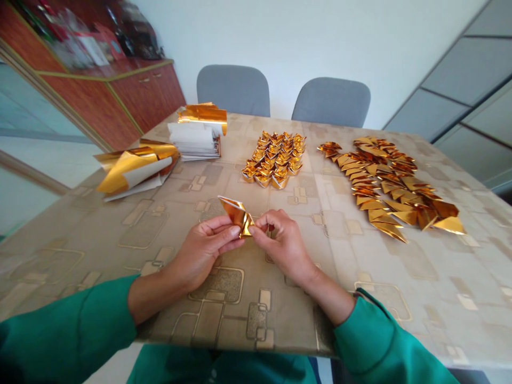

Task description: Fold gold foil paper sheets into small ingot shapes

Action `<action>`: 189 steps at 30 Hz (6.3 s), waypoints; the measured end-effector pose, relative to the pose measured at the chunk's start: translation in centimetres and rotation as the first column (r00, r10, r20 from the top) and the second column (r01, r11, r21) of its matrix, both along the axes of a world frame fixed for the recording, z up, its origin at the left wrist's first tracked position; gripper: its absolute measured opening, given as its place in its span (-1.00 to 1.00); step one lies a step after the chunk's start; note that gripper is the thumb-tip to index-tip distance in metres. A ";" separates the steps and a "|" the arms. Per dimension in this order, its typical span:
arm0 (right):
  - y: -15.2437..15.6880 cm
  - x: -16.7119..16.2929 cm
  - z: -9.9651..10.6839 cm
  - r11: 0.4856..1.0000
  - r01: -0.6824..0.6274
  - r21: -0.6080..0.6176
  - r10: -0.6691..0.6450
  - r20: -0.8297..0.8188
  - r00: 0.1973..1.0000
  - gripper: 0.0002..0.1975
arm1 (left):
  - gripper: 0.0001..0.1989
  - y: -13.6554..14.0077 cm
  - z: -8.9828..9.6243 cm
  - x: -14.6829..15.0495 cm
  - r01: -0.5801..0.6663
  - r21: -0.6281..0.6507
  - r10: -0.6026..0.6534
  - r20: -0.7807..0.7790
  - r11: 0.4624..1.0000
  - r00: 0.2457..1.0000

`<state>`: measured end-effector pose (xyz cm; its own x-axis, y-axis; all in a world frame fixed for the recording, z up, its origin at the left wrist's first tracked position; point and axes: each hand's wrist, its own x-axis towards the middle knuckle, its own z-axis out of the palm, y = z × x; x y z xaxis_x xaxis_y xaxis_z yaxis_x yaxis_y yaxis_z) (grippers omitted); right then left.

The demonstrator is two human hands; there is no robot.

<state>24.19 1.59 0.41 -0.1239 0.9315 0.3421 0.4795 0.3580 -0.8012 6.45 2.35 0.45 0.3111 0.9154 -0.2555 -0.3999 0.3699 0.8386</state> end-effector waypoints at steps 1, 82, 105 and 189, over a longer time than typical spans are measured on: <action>0.0 0.1 0.0 1.000 0.002 0.009 -0.003 0.016 1.000 -0.83 | -0.78 -0.1 0.0 0.0 0.013 0.020 -0.012 -0.007 1.000 1.000; -0.6 -1.1 0.4 0.957 -0.102 -0.272 0.010 -0.322 0.947 -0.64 | -0.72 -0.2 0.1 0.6 -0.057 -0.072 0.061 0.052 0.996 0.997; -0.7 -1.0 0.2 0.943 -0.151 -0.298 0.027 -0.384 0.923 -0.59 | -0.68 0.9 -0.4 0.6 -0.208 0.005 0.208 0.028 0.978 0.978; 0.3 0.7 0.7 0.906 -0.262 0.331 0.153 0.320 0.935 -0.62 | -0.76 1.2 1.2 -0.5 0.047 -0.091 -0.049 -0.024 0.995 0.998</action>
<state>24.93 1.93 1.08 -0.4414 0.6908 0.5727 0.5464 0.7132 -0.4391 5.99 3.60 1.68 0.3461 0.8724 -0.3451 -0.3580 0.4628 0.8109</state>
